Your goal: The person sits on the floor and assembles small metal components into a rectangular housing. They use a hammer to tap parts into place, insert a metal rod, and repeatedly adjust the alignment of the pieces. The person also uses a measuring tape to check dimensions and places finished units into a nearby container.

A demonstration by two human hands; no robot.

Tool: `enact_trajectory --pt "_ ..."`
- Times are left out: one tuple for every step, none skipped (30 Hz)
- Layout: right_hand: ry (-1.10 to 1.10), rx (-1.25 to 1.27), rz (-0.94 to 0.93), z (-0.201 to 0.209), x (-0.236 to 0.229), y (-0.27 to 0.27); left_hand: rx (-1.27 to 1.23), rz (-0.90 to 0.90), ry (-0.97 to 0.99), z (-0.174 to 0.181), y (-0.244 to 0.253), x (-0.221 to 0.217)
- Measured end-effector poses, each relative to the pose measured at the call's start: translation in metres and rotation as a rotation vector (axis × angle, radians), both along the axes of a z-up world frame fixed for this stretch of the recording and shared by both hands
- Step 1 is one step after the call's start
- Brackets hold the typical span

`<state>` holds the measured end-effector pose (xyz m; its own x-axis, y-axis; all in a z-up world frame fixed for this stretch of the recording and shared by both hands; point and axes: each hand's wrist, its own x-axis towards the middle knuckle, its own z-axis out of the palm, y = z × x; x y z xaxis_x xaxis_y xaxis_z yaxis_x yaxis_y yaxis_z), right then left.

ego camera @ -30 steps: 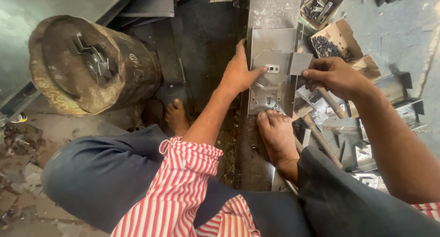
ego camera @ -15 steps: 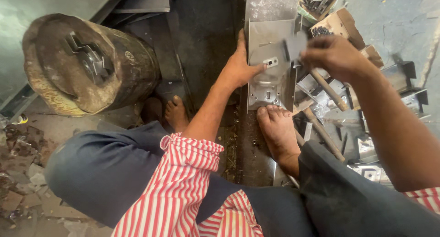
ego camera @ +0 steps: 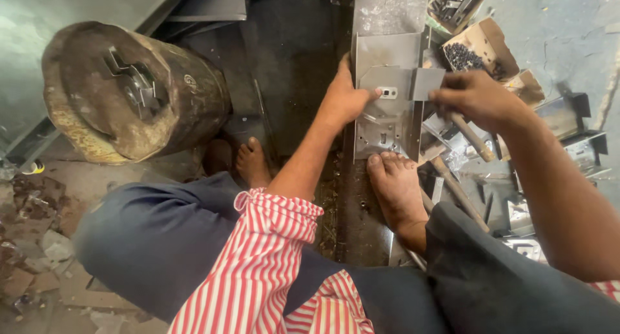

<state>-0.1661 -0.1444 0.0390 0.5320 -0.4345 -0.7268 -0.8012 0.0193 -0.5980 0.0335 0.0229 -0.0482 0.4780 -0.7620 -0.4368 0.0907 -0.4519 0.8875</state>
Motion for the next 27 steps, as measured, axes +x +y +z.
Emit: enact_trajectory --pt "0.013 0.033 0.019 0.006 -0.003 -0.002 0.031 0.026 0.001 0.001 -0.002 -0.002" --pt "0.029 0.070 0.036 0.011 -0.006 0.001 0.057 0.036 -0.008 0.002 -0.001 -0.006" --pt "0.036 -0.106 0.026 0.016 -0.006 0.003 0.083 0.045 -0.016 0.003 0.000 -0.008" --pt "0.042 -0.280 0.013 0.021 -0.004 0.006 0.111 0.052 -0.025 0.003 0.001 -0.009" --pt "0.047 -0.454 0.001 0.025 0.001 0.012 0.139 0.040 -0.040 0.004 0.003 -0.011" --pt "0.034 -0.585 0.121 0.028 0.010 0.015 0.158 0.027 -0.062 0.007 0.001 -0.009" --pt "0.022 -0.716 0.244 0.028 0.022 0.024 0.178 0.014 -0.084 0.010 0.000 -0.008" --pt "0.012 -0.846 0.367 0.026 0.034 0.032 0.183 0.007 -0.087 0.013 -0.002 -0.006" --pt "0.045 -0.839 0.405 0.021 0.048 0.038 0.189 -0.001 -0.091 0.015 -0.003 -0.006" --pt "0.076 -0.828 0.449 0.013 0.061 0.045 0.198 -0.003 -0.092 0.017 -0.003 -0.006" --pt "0.107 -0.818 0.492 0.009 0.068 0.045 0.224 -0.011 -0.100 0.018 -0.004 -0.005" --pt "0.118 -0.822 0.484 0.004 0.075 0.047 0.254 -0.016 -0.108 0.018 -0.004 -0.005" --pt "0.129 -0.826 0.477 -0.001 0.079 0.047 0.283 -0.021 -0.115 0.018 -0.004 -0.004" --pt "0.141 -0.825 0.469 -0.004 0.080 0.047 0.304 -0.035 -0.110 0.017 -0.004 -0.005" --pt "0.107 -0.830 0.458 -0.006 0.080 0.047 0.325 -0.049 -0.104 0.017 -0.004 -0.006" --pt "0.074 -0.835 0.442 -0.004 0.078 0.044 0.345 -0.067 -0.101 0.017 -0.007 -0.006" --pt "0.041 -0.839 0.426 -0.003 0.077 0.044 0.339 -0.056 -0.123 0.018 -0.006 -0.008" --pt "0.050 -0.779 0.398 0.000 0.076 0.043 0.329 -0.050 -0.145 0.019 -0.009 -0.008" --pt "0.058 -0.718 0.369 0.003 0.076 0.042 0.320 -0.044 -0.166 0.019 -0.013 -0.008" --pt "0.064 -0.653 0.345 0.002 0.078 0.045 0.331 -0.053 -0.177 0.018 -0.013 -0.007" --pt "0.053 -0.673 0.352 0.003 0.081 0.042 0.341 -0.062 -0.189 0.016 -0.016 -0.005" --pt "0.047 -0.683 0.356 0.000 0.081 0.045 0.362 -0.078 -0.196 0.013 -0.011 -0.009" --pt "0.040 -0.692 0.360 -0.002 0.079 0.051 0.373 -0.064 -0.165 0.009 -0.002 -0.009" --pt "0.102 -0.666 0.376 0.000 0.074 0.050 0.361 -0.057 -0.136 0.006 -0.002 -0.012" --pt "0.165 -0.639 0.391 0.003 0.069 0.055 0.349 -0.050 -0.108 0.006 -0.001 -0.018" --pt "0.200 -0.646 0.392 0.007 0.081 0.048 0.299 -0.051 -0.131 0.006 -0.011 -0.008" --pt "0.180 -0.652 0.393 0.015 0.087 0.041 0.248 -0.052 -0.153 0.008 -0.013 -0.004"
